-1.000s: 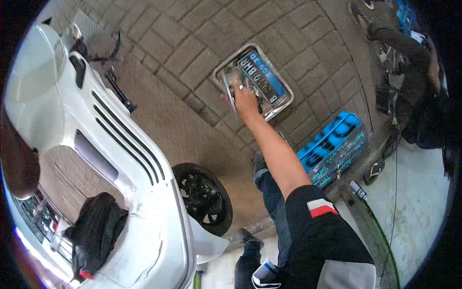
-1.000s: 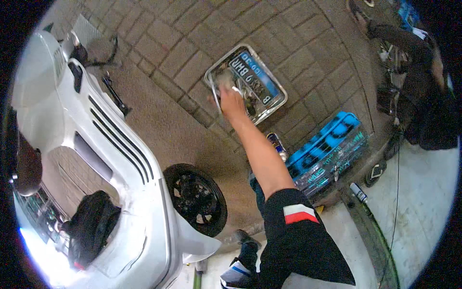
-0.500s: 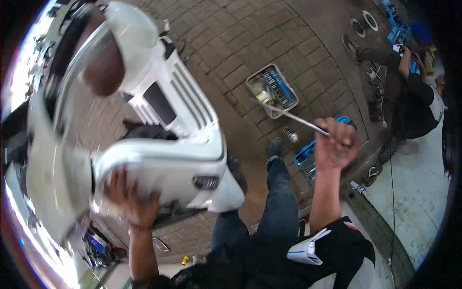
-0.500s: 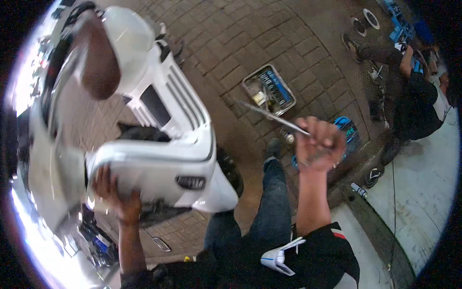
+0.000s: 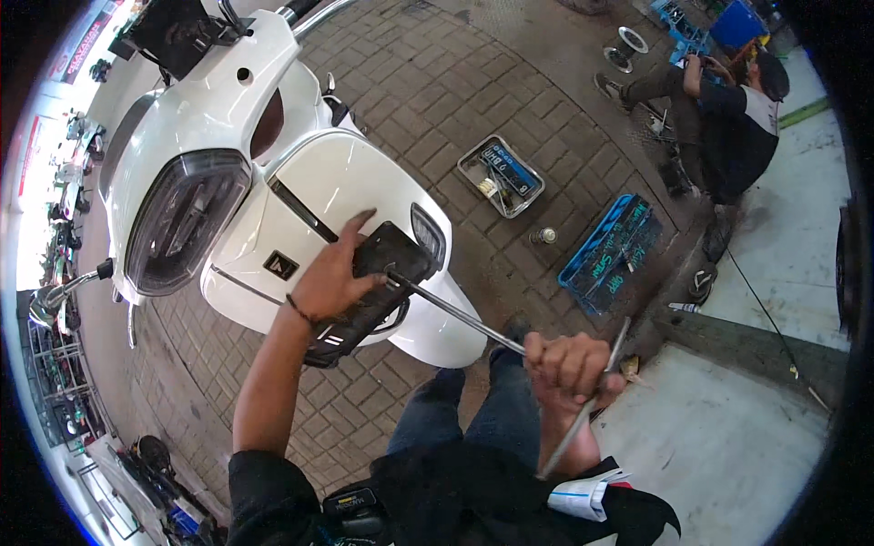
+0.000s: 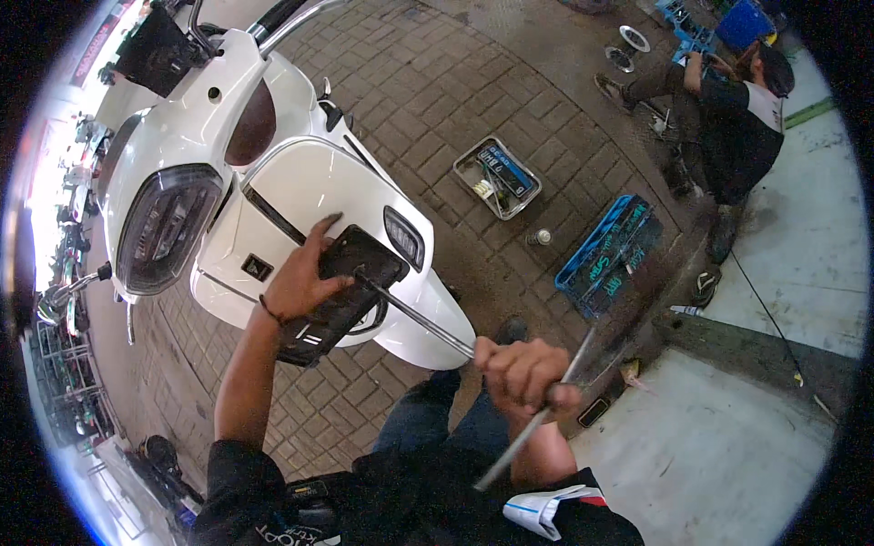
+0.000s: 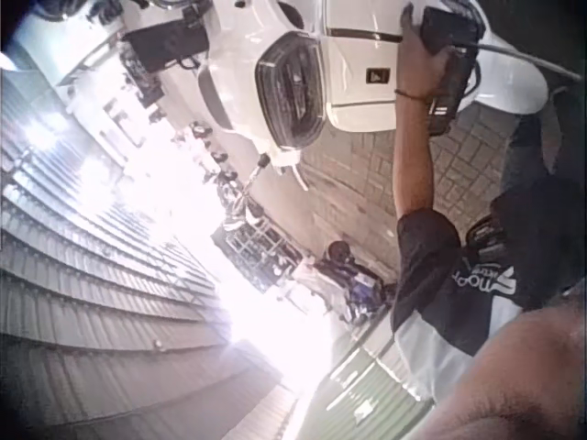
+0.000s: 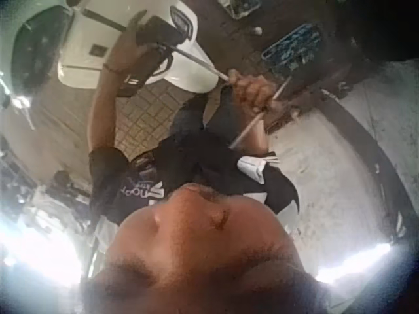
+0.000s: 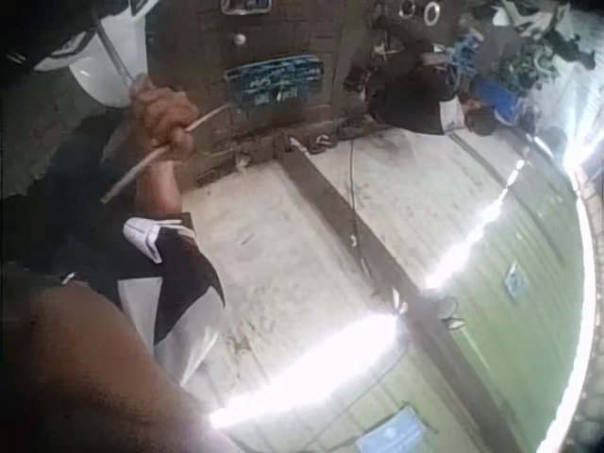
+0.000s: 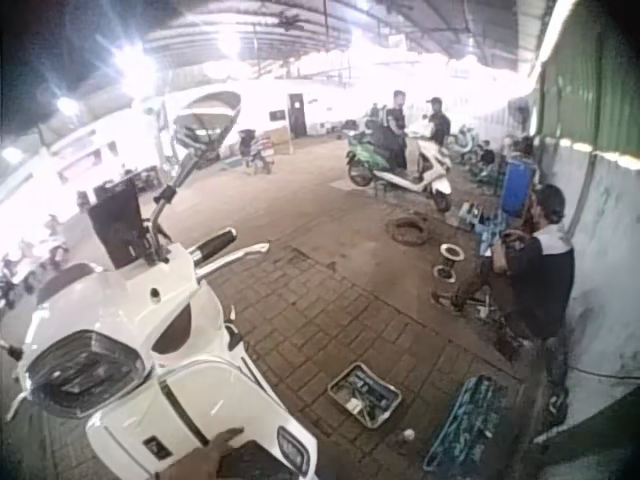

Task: The person unscrews the license plate from the front of a white motorcycle using a socket wrench and then removes the mounting bracket.

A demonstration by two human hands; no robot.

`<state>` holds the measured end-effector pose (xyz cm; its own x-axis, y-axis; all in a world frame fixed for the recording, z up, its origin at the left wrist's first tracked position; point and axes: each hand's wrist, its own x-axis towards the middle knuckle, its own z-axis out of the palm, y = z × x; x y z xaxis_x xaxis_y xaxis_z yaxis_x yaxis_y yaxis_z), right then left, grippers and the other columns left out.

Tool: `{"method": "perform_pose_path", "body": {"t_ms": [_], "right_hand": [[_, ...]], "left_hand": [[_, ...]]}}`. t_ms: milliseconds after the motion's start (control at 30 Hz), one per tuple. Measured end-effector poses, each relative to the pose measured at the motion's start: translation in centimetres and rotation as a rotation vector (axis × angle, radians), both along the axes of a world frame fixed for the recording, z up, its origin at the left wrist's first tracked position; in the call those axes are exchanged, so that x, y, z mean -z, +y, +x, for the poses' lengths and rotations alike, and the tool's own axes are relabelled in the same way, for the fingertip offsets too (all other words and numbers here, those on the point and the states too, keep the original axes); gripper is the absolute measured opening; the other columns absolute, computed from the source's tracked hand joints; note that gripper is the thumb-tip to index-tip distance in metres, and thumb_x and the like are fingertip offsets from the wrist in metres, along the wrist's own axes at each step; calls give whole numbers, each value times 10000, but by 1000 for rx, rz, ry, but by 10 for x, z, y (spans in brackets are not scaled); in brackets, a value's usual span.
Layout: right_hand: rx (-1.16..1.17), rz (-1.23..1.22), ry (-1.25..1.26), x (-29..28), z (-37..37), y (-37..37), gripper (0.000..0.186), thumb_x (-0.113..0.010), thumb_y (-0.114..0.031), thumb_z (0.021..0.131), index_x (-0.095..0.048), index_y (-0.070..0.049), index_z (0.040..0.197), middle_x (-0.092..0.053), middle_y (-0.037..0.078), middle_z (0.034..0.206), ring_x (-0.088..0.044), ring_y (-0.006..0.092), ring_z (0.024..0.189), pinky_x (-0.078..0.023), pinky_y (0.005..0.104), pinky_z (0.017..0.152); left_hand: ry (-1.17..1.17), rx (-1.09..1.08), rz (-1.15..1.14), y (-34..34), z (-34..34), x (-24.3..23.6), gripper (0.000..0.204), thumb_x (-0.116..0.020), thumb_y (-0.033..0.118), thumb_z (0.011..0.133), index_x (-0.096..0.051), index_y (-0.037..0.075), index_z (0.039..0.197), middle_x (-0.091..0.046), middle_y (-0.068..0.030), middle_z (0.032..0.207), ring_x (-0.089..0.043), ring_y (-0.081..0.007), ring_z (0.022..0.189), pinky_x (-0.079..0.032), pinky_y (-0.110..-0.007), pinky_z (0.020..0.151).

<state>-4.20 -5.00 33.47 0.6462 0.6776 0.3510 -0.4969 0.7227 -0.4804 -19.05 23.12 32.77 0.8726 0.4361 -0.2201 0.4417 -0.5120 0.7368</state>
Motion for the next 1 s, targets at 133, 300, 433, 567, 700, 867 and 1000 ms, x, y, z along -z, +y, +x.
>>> {"method": "perform_pose_path", "body": {"t_ms": [133, 300, 433, 567, 700, 867, 1000], "right_hand": [[-2, -3, -84, 0, -16, 4, 415, -515, -366, 795, -425, -130, 465, -366, -10, 374, -286, 133, 334, -251, 339, 562], [0, 10, -167, -2, -30, 3, 421, -525, -355, 801, -421, -119, 468, -374, -11, 388, -279, 147, 346, -254, 349, 567], [-20, 3, -318, -12, -46, 7, 433, -536, -351, 800, -417, -104, 465, -373, 0, 403, -281, 160, 365, -261, 359, 572], [-15, -14, -360, -13, -60, 4, 429, -546, -343, 793, -419, -94, 469, -376, 9, 412, -300, 170, 374, -265, 366, 572], [29, 5, -356, -7, -67, 2, 419, -554, -335, 785, -421, -92, 470, -380, 13, 412, -300, 174, 372, -265, 367, 572], [96, 36, -289, 4, -67, -1, 403, -548, -335, 790, -461, -97, 477, -394, 11, 409, -312, 169, 376, -266, 368, 589], [404, 3, 275, 2, -95, 5, 203, -510, -257, 870, -591, -78, 820, -506, 20, 654, -479, 161, 636, -377, 405, 717]], "left_hand": [[265, 130, -131, 18, 18, 0, 515, -683, 101, 755, -482, -10, 1216, -649, -165, 977, -636, -233, 897, -477, -339, 837], [221, 141, -156, 23, 15, 24, 330, -627, 41, 782, -558, -16, 1100, -665, -114, 940, -626, -198, 860, -481, -324, 809], [223, 146, -130, 21, 16, 16, 320, -623, 37, 784, -565, -19, 1094, -665, -114, 942, -624, -189, 853, -481, -323, 807], [224, 143, -154, 23, 17, 16, 330, -628, 51, 773, -576, -17, 1091, -665, -137, 936, -631, -220, 855, -485, -334, 806], [194, 111, -166, 23, 15, 22, 329, -645, 74, 753, -595, -10, 1067, -666, -184, 939, -642, -290, 879, -486, -365, 812], [177, 160, -107, 22, 14, 22, 329, -623, 50, 775, -570, -23, 1091, -667, -112, 915, -632, -200, 824, -491, -326, 783], [150, 172, -63, 22, 11, 24, 313, -627, 54, 775, -578, -17, 1075, -666, -139, 905, -638, -233, 821, -491, -340, 783]]}}
